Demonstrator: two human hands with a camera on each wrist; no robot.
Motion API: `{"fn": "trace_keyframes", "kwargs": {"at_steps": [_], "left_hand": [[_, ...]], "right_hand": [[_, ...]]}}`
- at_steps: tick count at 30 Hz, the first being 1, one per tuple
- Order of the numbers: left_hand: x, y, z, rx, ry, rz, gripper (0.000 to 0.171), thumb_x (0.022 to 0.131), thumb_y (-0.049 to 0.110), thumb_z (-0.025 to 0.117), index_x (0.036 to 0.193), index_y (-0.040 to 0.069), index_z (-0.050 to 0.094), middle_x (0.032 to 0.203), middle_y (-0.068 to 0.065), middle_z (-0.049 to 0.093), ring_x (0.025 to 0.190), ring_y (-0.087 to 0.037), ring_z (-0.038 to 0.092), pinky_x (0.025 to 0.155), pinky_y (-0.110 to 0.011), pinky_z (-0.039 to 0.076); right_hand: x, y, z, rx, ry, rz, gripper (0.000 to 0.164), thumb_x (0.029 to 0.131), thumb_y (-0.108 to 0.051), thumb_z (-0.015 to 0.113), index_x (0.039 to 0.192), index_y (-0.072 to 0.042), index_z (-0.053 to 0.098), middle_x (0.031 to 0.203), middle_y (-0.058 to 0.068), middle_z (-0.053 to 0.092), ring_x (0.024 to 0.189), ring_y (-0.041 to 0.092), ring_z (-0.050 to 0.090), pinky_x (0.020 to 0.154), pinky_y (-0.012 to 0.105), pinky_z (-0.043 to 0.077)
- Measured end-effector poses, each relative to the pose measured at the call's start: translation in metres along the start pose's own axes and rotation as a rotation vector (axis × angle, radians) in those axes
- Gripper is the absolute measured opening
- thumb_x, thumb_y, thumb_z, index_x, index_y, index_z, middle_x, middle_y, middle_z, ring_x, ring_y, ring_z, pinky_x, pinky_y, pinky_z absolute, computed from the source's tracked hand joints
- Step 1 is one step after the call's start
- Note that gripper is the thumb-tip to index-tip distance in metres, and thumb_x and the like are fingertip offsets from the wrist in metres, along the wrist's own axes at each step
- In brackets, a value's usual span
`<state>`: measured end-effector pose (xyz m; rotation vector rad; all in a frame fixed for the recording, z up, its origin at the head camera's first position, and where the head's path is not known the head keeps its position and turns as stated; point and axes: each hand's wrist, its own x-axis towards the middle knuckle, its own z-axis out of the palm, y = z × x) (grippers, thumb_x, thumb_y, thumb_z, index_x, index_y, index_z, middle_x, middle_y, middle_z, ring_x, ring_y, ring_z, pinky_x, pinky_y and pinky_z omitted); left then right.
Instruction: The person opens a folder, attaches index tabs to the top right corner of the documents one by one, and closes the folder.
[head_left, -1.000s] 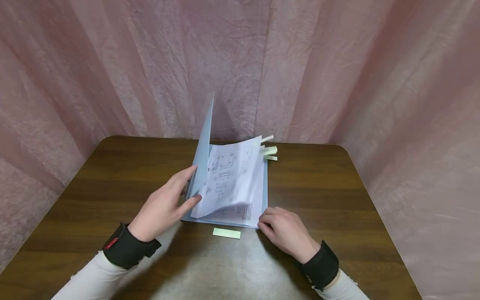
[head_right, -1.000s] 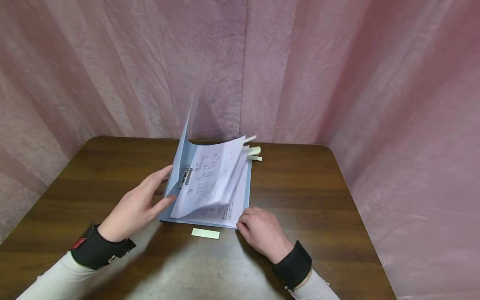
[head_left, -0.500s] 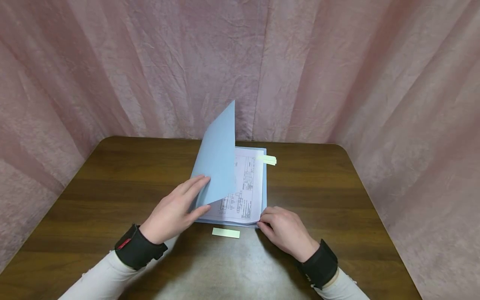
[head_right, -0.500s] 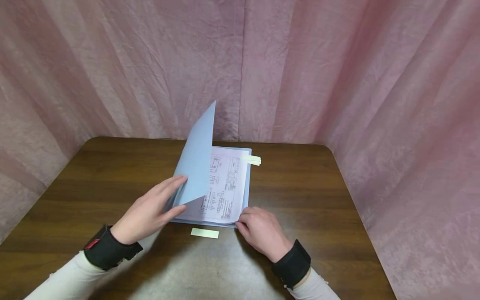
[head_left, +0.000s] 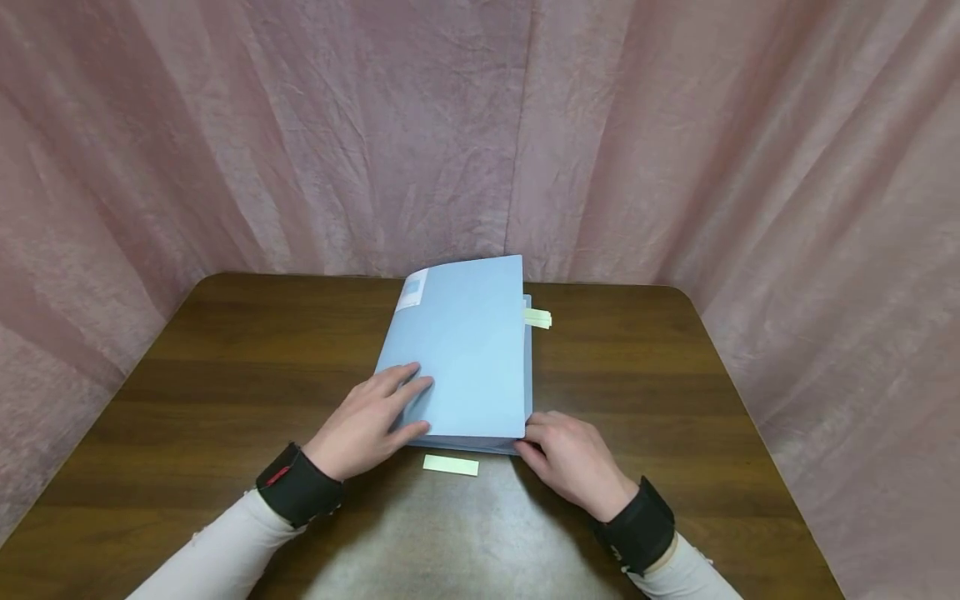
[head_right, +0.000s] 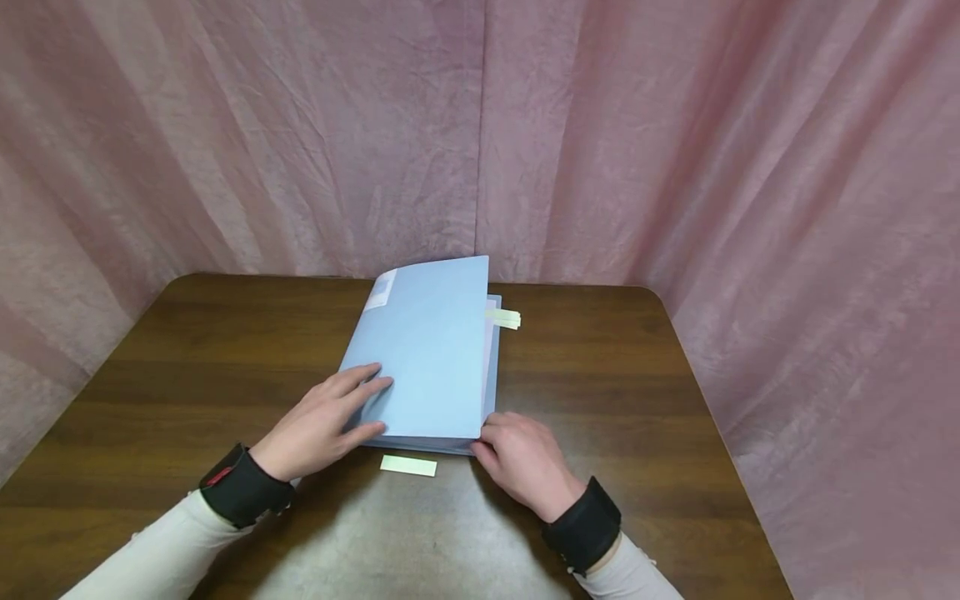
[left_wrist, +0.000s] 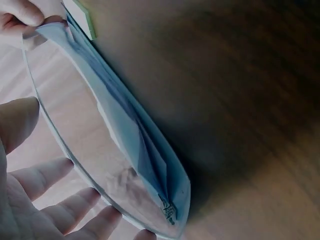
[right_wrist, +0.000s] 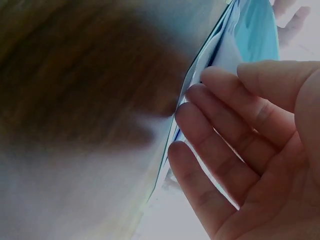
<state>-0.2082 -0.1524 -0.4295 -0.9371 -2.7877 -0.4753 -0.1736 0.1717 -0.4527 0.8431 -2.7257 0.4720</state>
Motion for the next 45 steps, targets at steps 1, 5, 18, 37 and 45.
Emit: {"fn": "trace_keyframes", "kwargs": {"at_steps": [1,5,18,37,45], "left_hand": [[0.0,0.0,0.001,0.009,-0.004,0.004,0.063,0.092,0.047,0.066,0.145,0.016,0.054,0.152,-0.012,0.043,0.139,-0.032,0.04,0.106,-0.055,0.033],[0.001,0.001,0.004,0.049,-0.022,0.013,0.06,0.093,0.045,0.066,0.144,0.016,0.055,0.152,-0.012,0.043,0.139,-0.032,0.04,0.105,-0.056,0.033],[0.0,0.004,0.011,0.172,-0.068,0.048,0.058,0.092,0.046,0.066,0.141,0.017,0.059,0.15,-0.013,0.047,0.137,-0.034,0.043,0.104,-0.057,0.033],[0.001,0.013,0.015,0.317,-0.155,0.09,0.054,0.092,0.044,0.065,0.138,0.017,0.061,0.145,-0.013,0.052,0.133,-0.037,0.046,0.101,-0.059,0.033],[0.007,0.019,0.019,0.344,-0.208,0.085,0.056,0.094,0.045,0.062,0.142,0.016,0.059,0.147,-0.008,0.052,0.133,-0.038,0.046,0.101,-0.058,0.034]], "right_hand": [[0.0,0.0,-0.001,-0.006,0.006,0.017,0.014,0.091,-0.029,0.067,0.078,-0.029,0.067,0.076,-0.019,0.05,0.068,0.001,0.048,0.058,0.023,0.042],[-0.001,0.001,-0.004,-0.005,0.061,0.114,0.017,0.092,-0.024,0.064,0.076,-0.03,0.066,0.076,-0.02,0.05,0.062,-0.002,0.045,0.052,0.02,0.037],[0.002,0.002,-0.004,0.047,0.232,0.194,0.012,0.091,-0.024,0.069,0.101,-0.022,0.076,0.099,-0.012,0.066,0.087,0.005,0.061,0.067,0.027,0.05],[-0.001,-0.005,0.001,0.101,-0.015,-0.049,0.01,0.094,-0.025,0.066,0.096,-0.026,0.075,0.097,-0.016,0.066,0.091,0.002,0.062,0.078,0.027,0.05],[-0.003,-0.001,0.0,0.06,-0.001,-0.031,0.012,0.095,-0.025,0.064,0.093,-0.028,0.075,0.092,-0.019,0.064,0.086,0.001,0.061,0.073,0.025,0.05]]}}
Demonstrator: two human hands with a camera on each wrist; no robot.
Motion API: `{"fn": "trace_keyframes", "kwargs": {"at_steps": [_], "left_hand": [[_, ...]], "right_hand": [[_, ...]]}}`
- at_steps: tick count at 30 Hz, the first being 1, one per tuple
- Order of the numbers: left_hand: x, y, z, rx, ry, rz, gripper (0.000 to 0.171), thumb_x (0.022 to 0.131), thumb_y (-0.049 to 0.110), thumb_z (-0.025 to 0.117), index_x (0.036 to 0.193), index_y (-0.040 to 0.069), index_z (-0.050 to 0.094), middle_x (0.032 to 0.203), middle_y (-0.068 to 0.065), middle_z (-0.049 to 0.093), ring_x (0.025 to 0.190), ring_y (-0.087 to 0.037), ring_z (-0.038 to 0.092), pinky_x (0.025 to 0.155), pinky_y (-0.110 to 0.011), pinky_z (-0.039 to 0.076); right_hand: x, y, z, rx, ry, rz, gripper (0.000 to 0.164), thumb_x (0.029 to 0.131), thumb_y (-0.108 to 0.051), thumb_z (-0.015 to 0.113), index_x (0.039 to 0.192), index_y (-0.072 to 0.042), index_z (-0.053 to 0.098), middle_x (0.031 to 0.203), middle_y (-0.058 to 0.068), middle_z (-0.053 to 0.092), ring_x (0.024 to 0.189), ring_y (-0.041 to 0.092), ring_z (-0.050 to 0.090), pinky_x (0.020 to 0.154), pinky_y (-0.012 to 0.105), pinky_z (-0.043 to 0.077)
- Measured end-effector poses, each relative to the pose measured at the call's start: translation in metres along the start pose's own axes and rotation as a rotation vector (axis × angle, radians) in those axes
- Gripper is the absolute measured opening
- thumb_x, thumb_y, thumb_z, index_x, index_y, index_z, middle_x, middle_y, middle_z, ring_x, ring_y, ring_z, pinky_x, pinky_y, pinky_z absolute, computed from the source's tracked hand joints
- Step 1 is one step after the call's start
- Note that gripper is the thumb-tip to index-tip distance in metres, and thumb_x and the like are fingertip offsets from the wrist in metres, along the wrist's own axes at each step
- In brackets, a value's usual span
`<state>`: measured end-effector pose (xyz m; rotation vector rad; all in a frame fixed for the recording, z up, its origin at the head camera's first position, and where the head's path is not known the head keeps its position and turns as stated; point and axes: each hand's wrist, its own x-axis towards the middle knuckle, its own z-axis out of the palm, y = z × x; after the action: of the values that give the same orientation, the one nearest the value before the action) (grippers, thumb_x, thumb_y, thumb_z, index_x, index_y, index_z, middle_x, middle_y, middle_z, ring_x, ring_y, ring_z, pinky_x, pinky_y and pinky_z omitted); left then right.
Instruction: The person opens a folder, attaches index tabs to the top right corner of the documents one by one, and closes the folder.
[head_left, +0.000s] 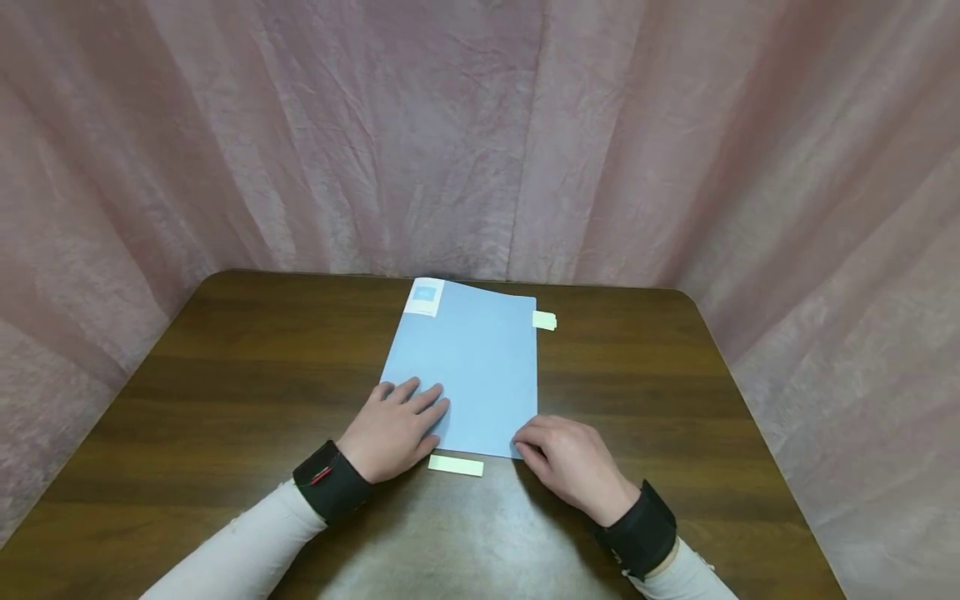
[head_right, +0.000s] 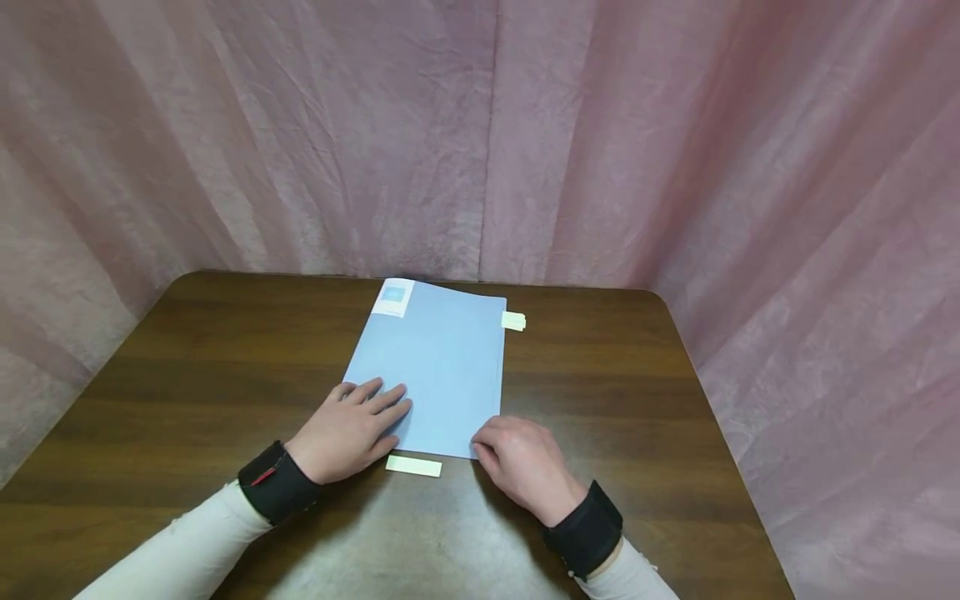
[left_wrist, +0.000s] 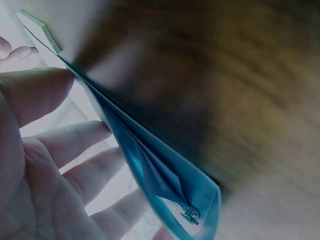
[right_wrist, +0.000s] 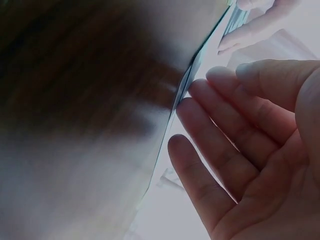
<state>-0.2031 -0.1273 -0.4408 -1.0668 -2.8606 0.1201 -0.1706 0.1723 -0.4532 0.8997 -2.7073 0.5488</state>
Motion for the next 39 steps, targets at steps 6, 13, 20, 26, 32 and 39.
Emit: {"fn": "trace_keyframes", "kwargs": {"at_steps": [6,13,20,26,32,39], "left_hand": [[0.006,0.009,-0.002,0.021,0.001,-0.019,0.056,0.093,0.045,0.063,0.141,0.015,0.06,0.145,-0.005,0.054,0.132,-0.037,0.048,0.102,-0.057,0.035],[0.013,0.021,0.001,-0.005,-0.039,-0.104,0.058,0.094,0.05,0.06,0.144,0.021,0.056,0.148,0.002,0.05,0.136,-0.034,0.043,0.098,-0.074,0.025],[0.02,0.028,0.003,-0.021,-0.037,-0.137,0.058,0.093,0.051,0.061,0.144,0.023,0.057,0.149,0.002,0.05,0.136,-0.034,0.043,0.092,-0.078,0.025],[0.022,0.037,-0.002,-0.048,-0.034,-0.135,0.056,0.094,0.05,0.06,0.143,0.022,0.057,0.149,0.001,0.05,0.136,-0.034,0.043,0.091,-0.078,0.027],[0.028,0.026,-0.014,-0.118,0.063,-0.17,0.057,0.096,0.053,0.057,0.144,0.022,0.057,0.15,-0.003,0.049,0.137,-0.034,0.043,0.097,-0.073,0.027],[0.039,-0.024,-0.021,-0.042,0.249,-0.301,0.069,0.097,0.058,0.052,0.154,0.02,0.044,0.159,-0.006,0.034,0.147,-0.036,0.024,0.107,-0.07,0.013]], "right_hand": [[-0.003,0.006,0.001,-0.027,0.018,0.008,0.01,0.093,-0.025,0.066,0.093,-0.028,0.076,0.093,-0.019,0.065,0.084,0.0,0.062,0.07,0.025,0.05],[-0.005,0.014,0.001,-0.041,-0.008,-0.014,0.017,0.091,-0.025,0.069,0.105,-0.021,0.077,0.11,-0.009,0.071,0.1,0.007,0.067,0.079,0.031,0.053],[-0.004,0.028,-0.001,-0.033,-0.056,-0.015,0.023,0.093,-0.025,0.068,0.114,-0.017,0.076,0.118,-0.004,0.07,0.107,0.012,0.066,0.085,0.033,0.052],[-0.008,0.035,-0.003,-0.018,-0.079,0.023,0.024,0.093,-0.026,0.068,0.115,-0.018,0.076,0.119,-0.005,0.069,0.109,0.012,0.065,0.087,0.034,0.051],[-0.01,0.039,-0.007,-0.002,-0.012,0.047,0.025,0.093,-0.028,0.069,0.115,-0.019,0.076,0.119,-0.005,0.069,0.111,0.012,0.064,0.089,0.035,0.05],[0.005,0.052,-0.019,-0.015,0.15,0.111,0.041,0.094,-0.038,0.066,0.128,-0.016,0.069,0.132,-0.003,0.063,0.125,0.015,0.056,0.096,0.039,0.047]]}}
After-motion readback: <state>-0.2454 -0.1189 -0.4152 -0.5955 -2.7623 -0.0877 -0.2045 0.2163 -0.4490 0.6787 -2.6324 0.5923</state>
